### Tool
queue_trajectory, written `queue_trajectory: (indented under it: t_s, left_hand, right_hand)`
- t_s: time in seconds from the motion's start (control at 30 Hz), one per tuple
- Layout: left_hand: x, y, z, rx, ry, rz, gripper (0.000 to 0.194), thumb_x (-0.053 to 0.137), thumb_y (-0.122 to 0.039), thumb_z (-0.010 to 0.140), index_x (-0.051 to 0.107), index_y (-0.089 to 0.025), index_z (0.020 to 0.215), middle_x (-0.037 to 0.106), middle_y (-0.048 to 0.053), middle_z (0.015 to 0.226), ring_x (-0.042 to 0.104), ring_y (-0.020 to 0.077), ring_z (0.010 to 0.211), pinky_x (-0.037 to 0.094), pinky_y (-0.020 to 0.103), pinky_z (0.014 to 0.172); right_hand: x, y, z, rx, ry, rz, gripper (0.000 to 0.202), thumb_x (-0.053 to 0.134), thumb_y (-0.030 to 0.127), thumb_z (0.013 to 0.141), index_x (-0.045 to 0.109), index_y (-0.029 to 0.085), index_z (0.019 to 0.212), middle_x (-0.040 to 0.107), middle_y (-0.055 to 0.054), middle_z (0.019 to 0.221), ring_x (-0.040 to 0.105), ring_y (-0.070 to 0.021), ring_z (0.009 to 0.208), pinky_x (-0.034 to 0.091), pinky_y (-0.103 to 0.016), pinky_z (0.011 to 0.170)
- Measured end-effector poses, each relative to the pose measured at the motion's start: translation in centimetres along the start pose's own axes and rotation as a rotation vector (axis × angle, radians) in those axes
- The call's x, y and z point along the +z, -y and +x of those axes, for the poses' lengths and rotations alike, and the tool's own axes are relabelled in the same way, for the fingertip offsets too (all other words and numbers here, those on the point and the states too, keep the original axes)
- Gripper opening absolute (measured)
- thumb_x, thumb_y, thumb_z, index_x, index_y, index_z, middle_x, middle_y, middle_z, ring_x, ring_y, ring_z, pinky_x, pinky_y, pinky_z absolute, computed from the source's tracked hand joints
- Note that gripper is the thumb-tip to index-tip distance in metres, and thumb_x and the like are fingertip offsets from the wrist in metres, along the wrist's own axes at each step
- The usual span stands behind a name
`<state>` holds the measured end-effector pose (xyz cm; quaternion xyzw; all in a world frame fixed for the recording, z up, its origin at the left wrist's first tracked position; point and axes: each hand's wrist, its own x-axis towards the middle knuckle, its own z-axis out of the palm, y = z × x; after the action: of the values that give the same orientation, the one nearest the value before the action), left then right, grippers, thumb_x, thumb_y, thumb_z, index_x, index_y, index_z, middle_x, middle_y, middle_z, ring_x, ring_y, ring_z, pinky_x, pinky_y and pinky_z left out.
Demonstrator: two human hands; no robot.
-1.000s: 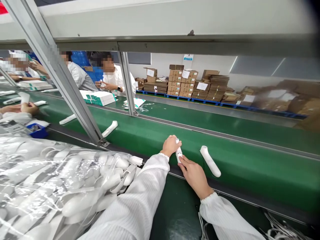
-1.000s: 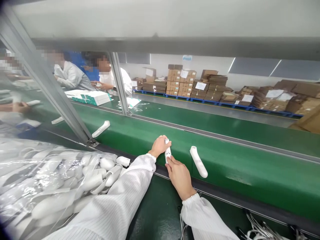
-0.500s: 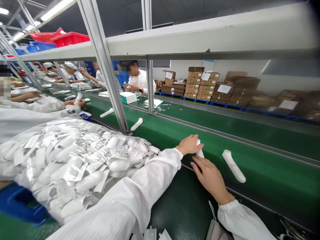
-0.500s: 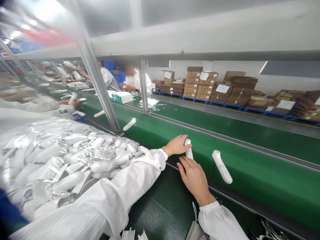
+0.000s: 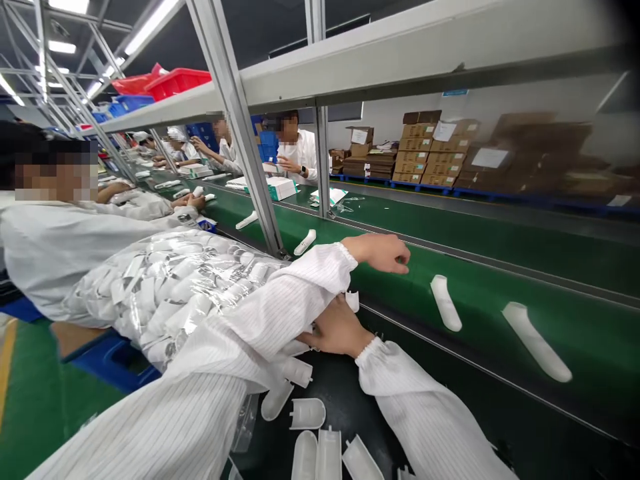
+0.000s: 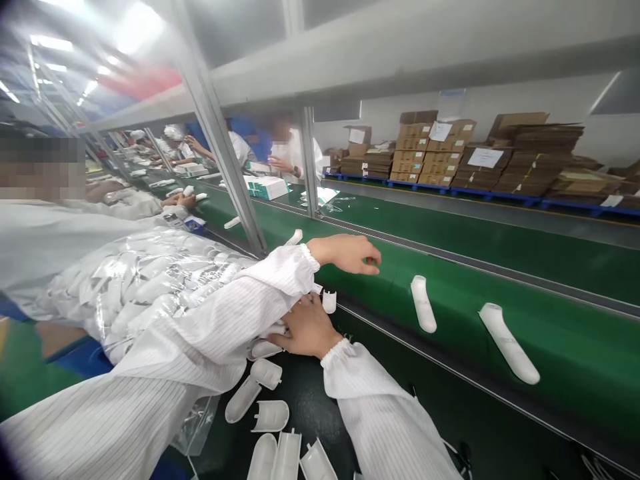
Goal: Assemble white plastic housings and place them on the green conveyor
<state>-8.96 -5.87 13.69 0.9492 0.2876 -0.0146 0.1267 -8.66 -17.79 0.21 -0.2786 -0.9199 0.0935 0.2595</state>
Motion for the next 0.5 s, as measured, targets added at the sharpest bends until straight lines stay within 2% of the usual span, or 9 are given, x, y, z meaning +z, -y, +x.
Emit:
queue_trajectory:
  t_s: [0.07, 0.13, 0.2, 0.23, 0.3, 0.4, 0.47, 0.5]
  left_hand:
    - [-0.7, 1.5, -0.1, -0.057, -0.015, -0.032, 0.021, 0.065, -0.038, 0.079, 0.073, -0.020, 0.088, 0.070, 0.003, 0.091, 0.062, 0.0209, 0.089, 0.044, 0.031, 0.082]
    - [-1.3, 2.9, -1.1, -0.179, -0.094, -0.075, 0.021, 0.067, -0.039, 0.078, 0.072, -0.019, 0.082, 0.070, 0.005, 0.088, 0.061, 0.0247, 0.096, 0.044, 0.035, 0.086]
    - [-0.9, 3.2, -4.2, -0.363, -0.180, -0.107, 0.025, 0.061, -0.042, 0.082, 0.071, -0.019, 0.079, 0.069, 0.009, 0.089, 0.058, 0.0298, 0.106, 0.043, 0.041, 0.091]
    - [0.0, 2.7, -6.7, -0.452, -0.205, -0.122, 0.029, 0.056, -0.044, 0.086, 0.071, -0.020, 0.079, 0.068, 0.010, 0.090, 0.056, 0.0317, 0.111, 0.043, 0.044, 0.093]
    - [3.1, 0.3, -13.3, -0.589, -0.203, -0.151, 0.039, 0.044, -0.049, 0.090, 0.072, -0.023, 0.083, 0.068, 0.013, 0.093, 0.055, 0.0328, 0.113, 0.044, 0.047, 0.093]
    - [10.1, -5.6, -23.6, -0.531, -0.126, -0.140, 0.038, 0.041, -0.057, 0.089, 0.072, -0.038, 0.098, 0.070, 0.004, 0.105, 0.058, 0.0276, 0.109, 0.046, 0.045, 0.096]
    - [14.7, -9.1, -28.0, -0.443, -0.061, -0.136, 0.032, 0.049, -0.059, 0.085, 0.063, -0.053, 0.113, 0.067, -0.009, 0.117, 0.059, 0.0220, 0.110, 0.047, 0.039, 0.099]
    - [16.7, -10.3, -29.1, -0.417, -0.094, -0.084, 0.036, 0.050, -0.059, 0.085, 0.056, -0.059, 0.120, 0.065, -0.014, 0.122, 0.059, 0.0197, 0.111, 0.047, 0.037, 0.100]
  right_hand:
    - [-1.4, 0.2, -1.9, 0.020, 0.054, -0.037, 0.039, 0.062, 0.049, 0.088, 0.062, 0.027, 0.120, 0.060, -0.007, 0.126, 0.046, -0.0343, 0.118, 0.035, -0.050, 0.097]
    - [-3.2, 0.7, -4.0, 0.035, 0.125, -0.030, 0.039, 0.059, 0.045, 0.091, 0.057, 0.033, 0.129, 0.059, -0.005, 0.129, 0.046, -0.0319, 0.118, 0.038, -0.048, 0.096]
    - [-5.0, 0.9, -5.6, 0.048, 0.161, 0.015, 0.041, 0.056, 0.045, 0.093, 0.054, 0.035, 0.133, 0.055, -0.004, 0.134, 0.046, -0.0298, 0.121, 0.041, -0.044, 0.096]
    - [-5.8, 0.8, -6.0, 0.054, 0.156, 0.047, 0.040, 0.055, 0.044, 0.094, 0.055, 0.036, 0.133, 0.053, -0.003, 0.137, 0.046, -0.0287, 0.123, 0.043, -0.042, 0.097]
    - [-6.6, -0.2, -5.7, 0.071, 0.098, 0.120, 0.035, 0.052, 0.040, 0.095, 0.059, 0.033, 0.129, 0.052, -0.002, 0.138, 0.048, -0.0251, 0.124, 0.045, -0.037, 0.098]
    - [-5.9, -3.3, -3.2, 0.157, -0.005, 0.143, 0.033, 0.043, 0.033, 0.099, 0.063, 0.028, 0.125, 0.060, -0.003, 0.131, 0.054, -0.0212, 0.119, 0.045, -0.034, 0.100]
    - [-4.2, -5.7, -0.9, 0.202, 0.032, 0.116, 0.038, 0.041, 0.033, 0.100, 0.057, 0.025, 0.133, 0.056, -0.005, 0.137, 0.048, -0.0231, 0.128, 0.041, -0.039, 0.107]
    - [-3.2, -6.8, 0.2, 0.208, 0.096, 0.117, 0.042, 0.042, 0.036, 0.100, 0.052, 0.023, 0.138, 0.050, -0.006, 0.143, 0.042, -0.0248, 0.134, 0.038, -0.042, 0.110]
